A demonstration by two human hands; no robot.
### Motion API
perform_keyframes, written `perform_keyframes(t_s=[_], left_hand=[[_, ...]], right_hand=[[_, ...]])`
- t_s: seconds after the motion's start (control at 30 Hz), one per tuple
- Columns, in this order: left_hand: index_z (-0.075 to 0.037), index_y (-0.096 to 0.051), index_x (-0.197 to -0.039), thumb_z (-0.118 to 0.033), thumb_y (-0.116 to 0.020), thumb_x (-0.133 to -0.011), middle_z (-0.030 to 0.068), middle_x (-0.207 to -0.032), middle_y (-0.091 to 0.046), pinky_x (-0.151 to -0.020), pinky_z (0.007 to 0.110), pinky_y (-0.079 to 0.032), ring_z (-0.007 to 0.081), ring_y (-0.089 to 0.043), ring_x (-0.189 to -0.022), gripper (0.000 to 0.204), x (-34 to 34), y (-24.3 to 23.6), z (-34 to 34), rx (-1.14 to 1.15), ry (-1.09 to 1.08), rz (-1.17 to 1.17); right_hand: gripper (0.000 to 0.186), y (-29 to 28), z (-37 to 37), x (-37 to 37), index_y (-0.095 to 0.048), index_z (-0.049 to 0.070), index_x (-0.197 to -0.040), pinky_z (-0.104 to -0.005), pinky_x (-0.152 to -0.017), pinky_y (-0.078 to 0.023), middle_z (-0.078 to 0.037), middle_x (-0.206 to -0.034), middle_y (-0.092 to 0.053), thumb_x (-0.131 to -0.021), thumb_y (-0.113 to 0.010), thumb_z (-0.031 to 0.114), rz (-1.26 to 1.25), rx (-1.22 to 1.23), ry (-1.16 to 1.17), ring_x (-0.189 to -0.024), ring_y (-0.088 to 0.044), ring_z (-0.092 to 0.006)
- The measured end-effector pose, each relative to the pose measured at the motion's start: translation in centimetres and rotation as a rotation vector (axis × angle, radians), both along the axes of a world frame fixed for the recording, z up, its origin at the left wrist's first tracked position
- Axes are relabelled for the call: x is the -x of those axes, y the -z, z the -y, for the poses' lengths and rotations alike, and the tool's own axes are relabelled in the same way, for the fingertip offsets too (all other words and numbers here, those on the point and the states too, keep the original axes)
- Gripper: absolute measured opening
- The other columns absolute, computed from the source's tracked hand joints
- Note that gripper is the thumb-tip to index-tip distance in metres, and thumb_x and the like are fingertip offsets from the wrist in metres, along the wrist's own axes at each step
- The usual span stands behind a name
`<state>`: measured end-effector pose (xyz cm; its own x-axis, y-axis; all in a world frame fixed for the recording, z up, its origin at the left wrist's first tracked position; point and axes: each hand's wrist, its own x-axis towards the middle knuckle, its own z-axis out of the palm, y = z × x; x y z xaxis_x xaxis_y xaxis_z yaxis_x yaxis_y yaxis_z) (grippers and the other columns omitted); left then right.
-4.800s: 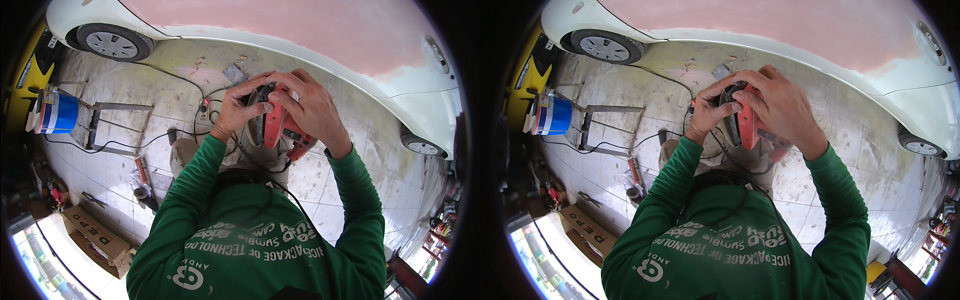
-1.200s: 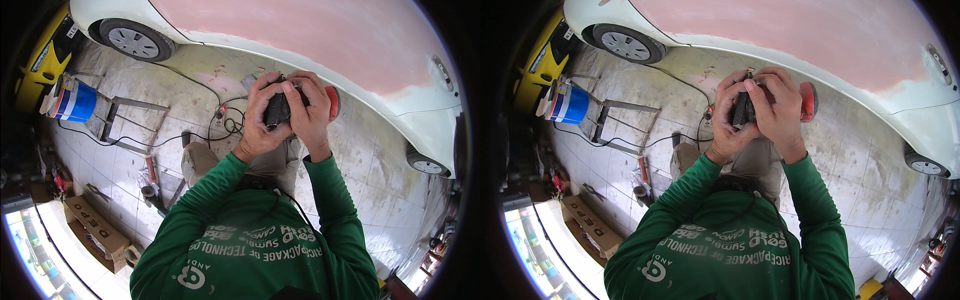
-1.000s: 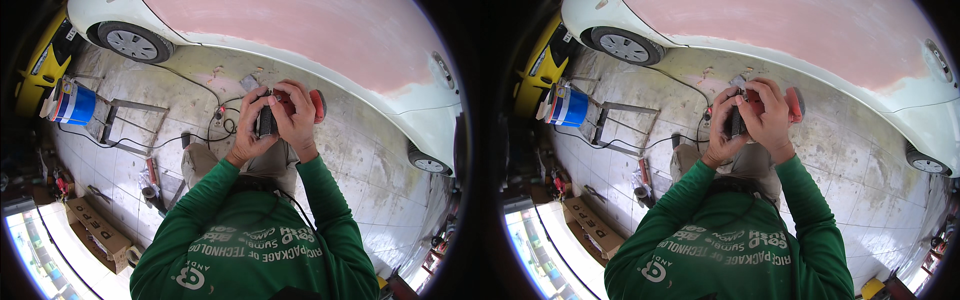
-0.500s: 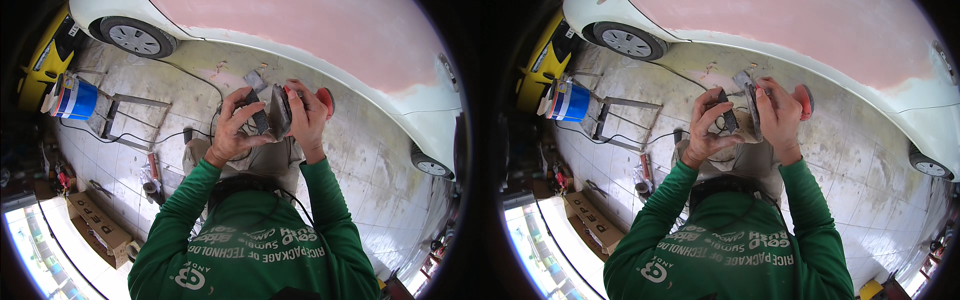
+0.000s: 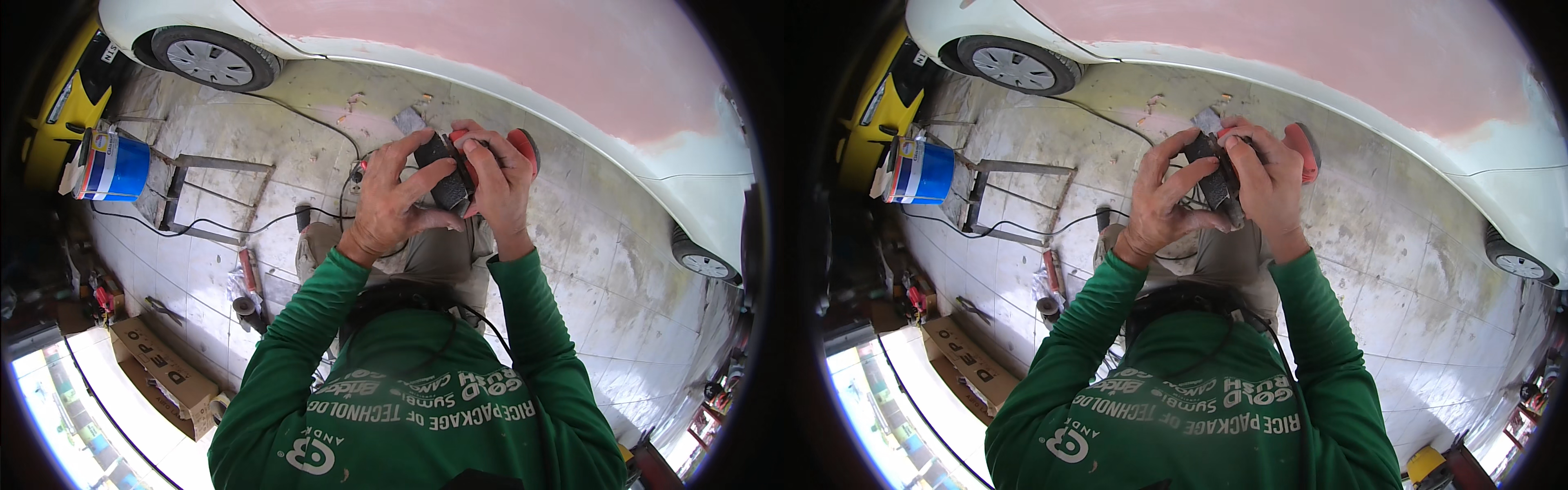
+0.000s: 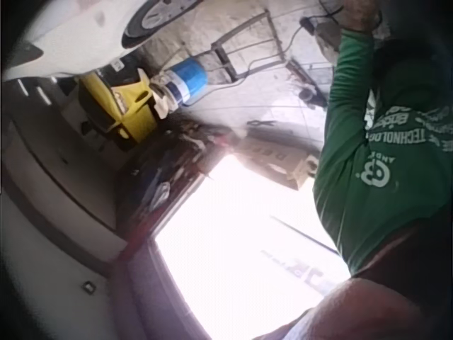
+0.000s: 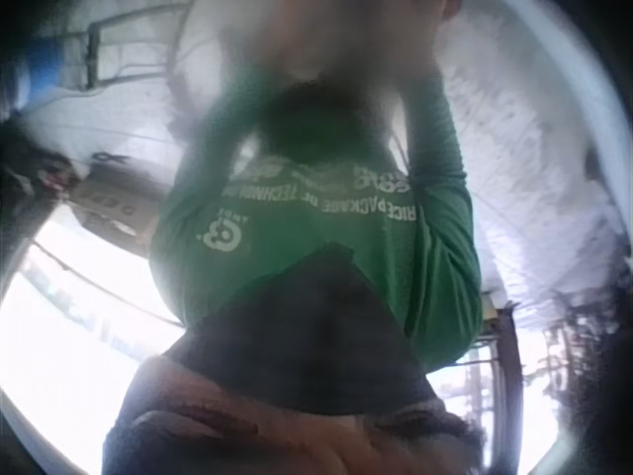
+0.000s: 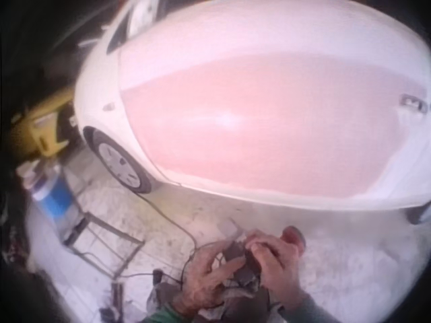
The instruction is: The person uses a red electric sander to smooth a pink primer patch on a white car door. They then switch to a black sander, attach a sanding pad, and continue sanding the same area.
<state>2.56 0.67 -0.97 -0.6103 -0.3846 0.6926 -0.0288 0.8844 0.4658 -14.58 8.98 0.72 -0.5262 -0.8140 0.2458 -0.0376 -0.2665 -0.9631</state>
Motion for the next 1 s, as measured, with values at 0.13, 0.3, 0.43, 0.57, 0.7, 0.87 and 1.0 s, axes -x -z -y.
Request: perform_keyframes(t_s=[0.13,0.3,0.43,0.57,0.7,0.87,1.0], left_hand=[[-0.012,-0.065,-0.139,-0.035,-0.094,-0.066,0.0164,-0.148,-0.058,-0.114,0.051,-0.048,0.0422,-0.056,-0.137,0.081,-0.8,-2.9,0.8,0.104,0.104,0.208],[-0.011,-0.067,-0.136,-0.02,-0.088,-0.074,0.0135,-0.146,-0.061,-0.117,0.054,-0.047,0.0379,-0.055,-0.141,0.066,-0.3,-1.6,1.6,0.147,0.232,0.244],[-0.016,-0.071,-0.132,-0.016,-0.083,-0.078,0.0101,-0.141,-0.064,-0.114,0.05,-0.05,0.032,-0.057,-0.139,0.055,0.6,-0.9,1.6,0.266,0.209,0.172],[-0.015,-0.072,-0.127,-0.008,-0.089,-0.068,0.0095,-0.134,-0.067,-0.105,0.043,-0.057,0.033,-0.066,-0.123,0.062,1.5,-2.6,1.5,0.328,0.198,0.202],[-0.013,-0.075,-0.118,-0.008,-0.088,-0.068,0.007,-0.124,-0.069,-0.097,0.043,-0.059,0.0311,-0.068,-0.112,0.051,2.0,-2.5,1.1,0.321,0.193,0.128],[-0.009,-0.076,-0.113,-0.005,-0.085,-0.07,0.0054,-0.118,-0.07,-0.091,0.042,-0.059,0.0285,-0.068,-0.109,0.044,2.2,-3.1,2.0,0.316,0.268,0.192],[-0.008,-0.076,-0.111,-0.005,-0.085,-0.069,0.0052,-0.116,-0.071,-0.089,0.042,-0.059,0.0279,-0.068,-0.107,0.043,2.4,-3.7,2.5,0.339,0.326,0.196]], right_hand=[[0.016,0.3,-0.2,1.1,-0.073,-0.008,-0.103,-0.0293,-0.091,-0.054,-0.016,-0.113,-0.076,-0.099,-0.062,0.004,-0.01,-0.02,-0.023,-0.101,-0.069,-0.016],[0.018,1.1,-0.9,1.4,-0.073,-0.008,-0.103,-0.0302,-0.09,-0.055,-0.017,-0.111,-0.076,-0.099,-0.063,0.006,-0.016,-0.052,-0.031,-0.099,-0.07,-0.0174],[0.019,1.1,-1.4,1.8,-0.074,-0.007,-0.103,-0.0295,-0.089,-0.055,-0.016,-0.111,-0.077,-0.098,-0.064,0.009,0.009,-0.085,-0.011,-0.098,-0.071,-0.0172],[0.019,1.2,-1.7,2.3,-0.074,-0.006,-0.104,-0.0288,-0.089,-0.055,-0.015,-0.112,-0.077,-0.098,-0.064,0.009,-0.025,-0.063,-0.009,-0.097,-0.07,-0.0168],[0.02,1.3,-1.8,2.5,-0.075,-0.006,-0.104,-0.0291,-0.09,-0.054,-0.015,-0.112,-0.077,-0.098,-0.063,0.009,0.001,-0.049,-0.044,-0.099,-0.07,-0.0166],[0.02,1.8,-1.7,2.1,-0.075,-0.006,-0.103,-0.0297,-0.092,-0.054,-0.016,-0.11,-0.077,-0.097,-0.063,0.008,0.0,-0.036,-0.053,-0.102,-0.071,-0.0174],[0.019,1.5,-1.7,1.8,-0.075,-0.007,-0.101,-0.0296,-0.091,-0.054,-0.018,-0.106,-0.078,-0.095,-0.063,0.007,-0.051,-0.021,-0.052,-0.1,-0.072,-0.0184]])
